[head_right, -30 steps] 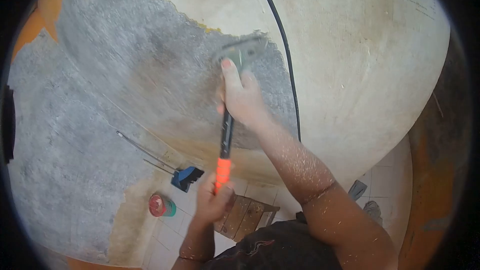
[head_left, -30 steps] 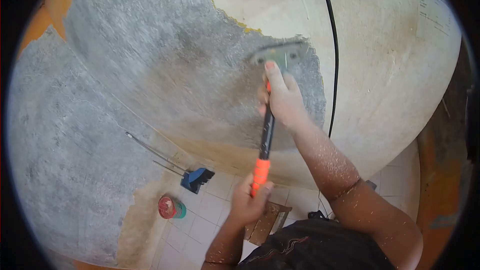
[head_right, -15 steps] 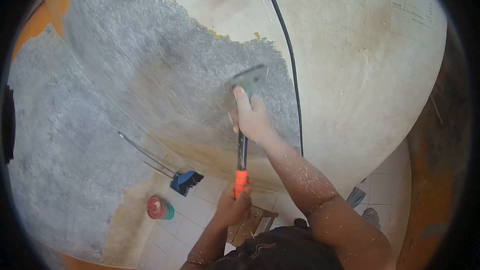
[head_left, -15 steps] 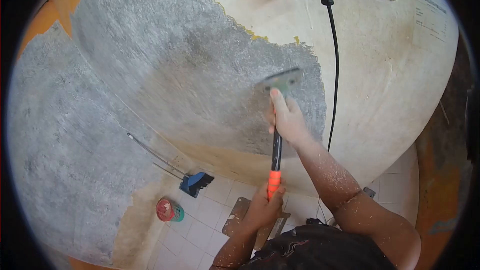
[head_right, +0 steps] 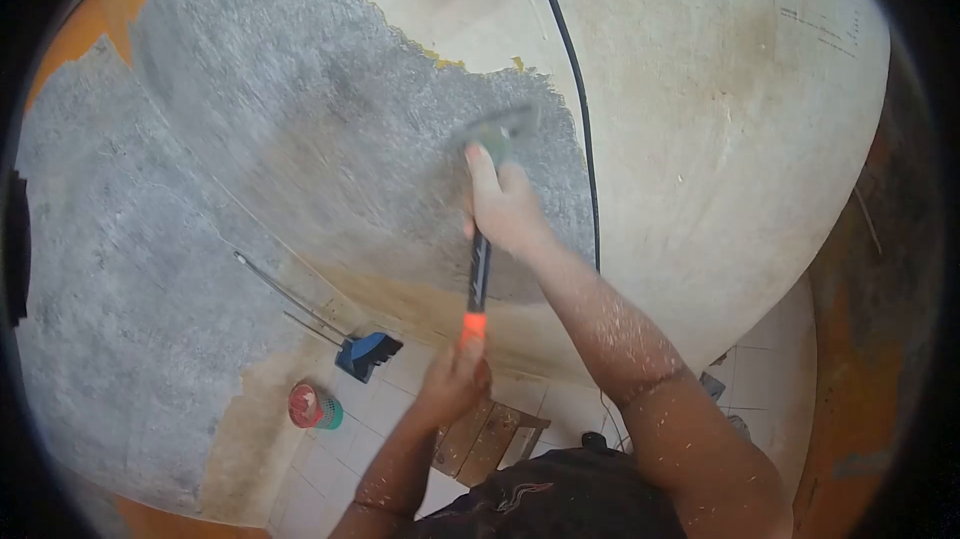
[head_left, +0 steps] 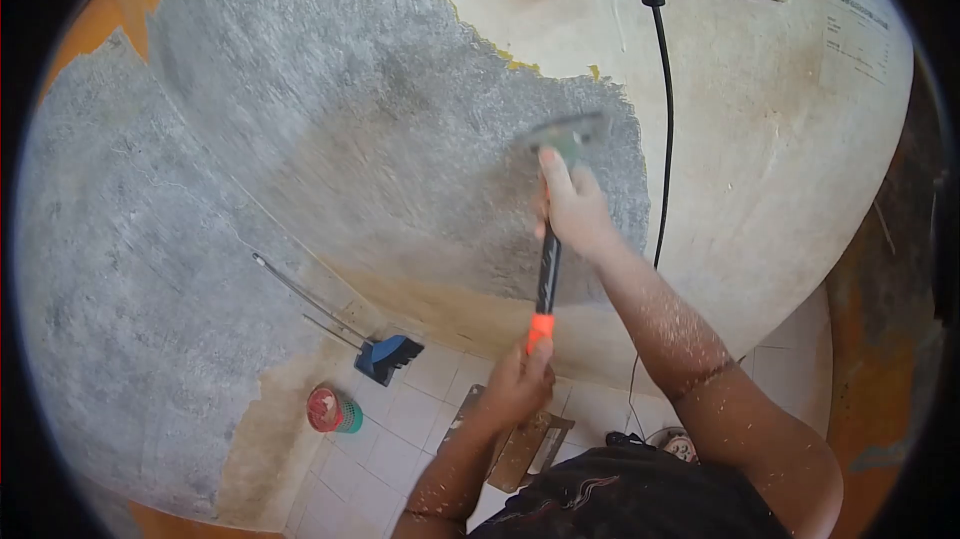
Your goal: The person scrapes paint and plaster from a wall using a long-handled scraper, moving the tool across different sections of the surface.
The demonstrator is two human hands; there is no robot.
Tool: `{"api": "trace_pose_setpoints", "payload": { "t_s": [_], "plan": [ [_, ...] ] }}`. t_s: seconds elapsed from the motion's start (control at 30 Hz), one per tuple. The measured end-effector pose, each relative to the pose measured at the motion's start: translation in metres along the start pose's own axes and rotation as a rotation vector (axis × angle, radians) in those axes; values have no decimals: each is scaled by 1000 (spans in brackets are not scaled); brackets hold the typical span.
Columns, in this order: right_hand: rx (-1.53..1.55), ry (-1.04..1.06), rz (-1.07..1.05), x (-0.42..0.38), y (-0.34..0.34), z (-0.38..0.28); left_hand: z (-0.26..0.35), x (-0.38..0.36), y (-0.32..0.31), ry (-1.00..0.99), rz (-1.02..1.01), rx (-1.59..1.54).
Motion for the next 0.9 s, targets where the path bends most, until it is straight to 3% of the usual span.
{"api": "trace_pose_setpoints", "payload": {
  "t_s": [0.03, 0.13, 0.27, 0.33, 0.43, 0.53, 0.6, 0.7, 0.83, 0.9],
  "plan": [
    [-1, -8, -1, 8, -2, -7, 24, 4, 6, -35, 8, 138],
    [183, 48, 68, 24, -5, -22, 49, -4, 18, 19, 5, 70],
    [194, 50, 115, -4, 5, 7, 8, -12, -4, 51, 12, 75],
    [123, -47, 82, -12, 6, 9, 0, -6, -5, 71, 12, 78],
    [43, 38, 48, 21, 2, -23, 39, 3, 10, -70, 86, 156],
    [114, 49, 81, 22, -5, -37, 56, -2, 20, -29, 44, 109],
    [133, 67, 130, 2, -4, -33, 29, -2, 13, -39, 32, 102],
    [74, -46, 119, -2, 4, 13, 17, -4, 0, -75, 37, 146],
    [26, 71, 70, 18, -4, -24, 48, 8, 21, -48, 106, 234],
    [221, 99, 112, 25, -9, -37, 58, -1, 30, -29, 102, 196]
  ]
}}
Point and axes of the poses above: each hand's wrist, its own x-axis towards the middle knuckle, its own y-axis out of the back of the hand, z = x × y, the point moved 8 cm from there along x, towards the middle knuckle, and after that the axes turned 4 degrees about -z, right-handed, at the moved point
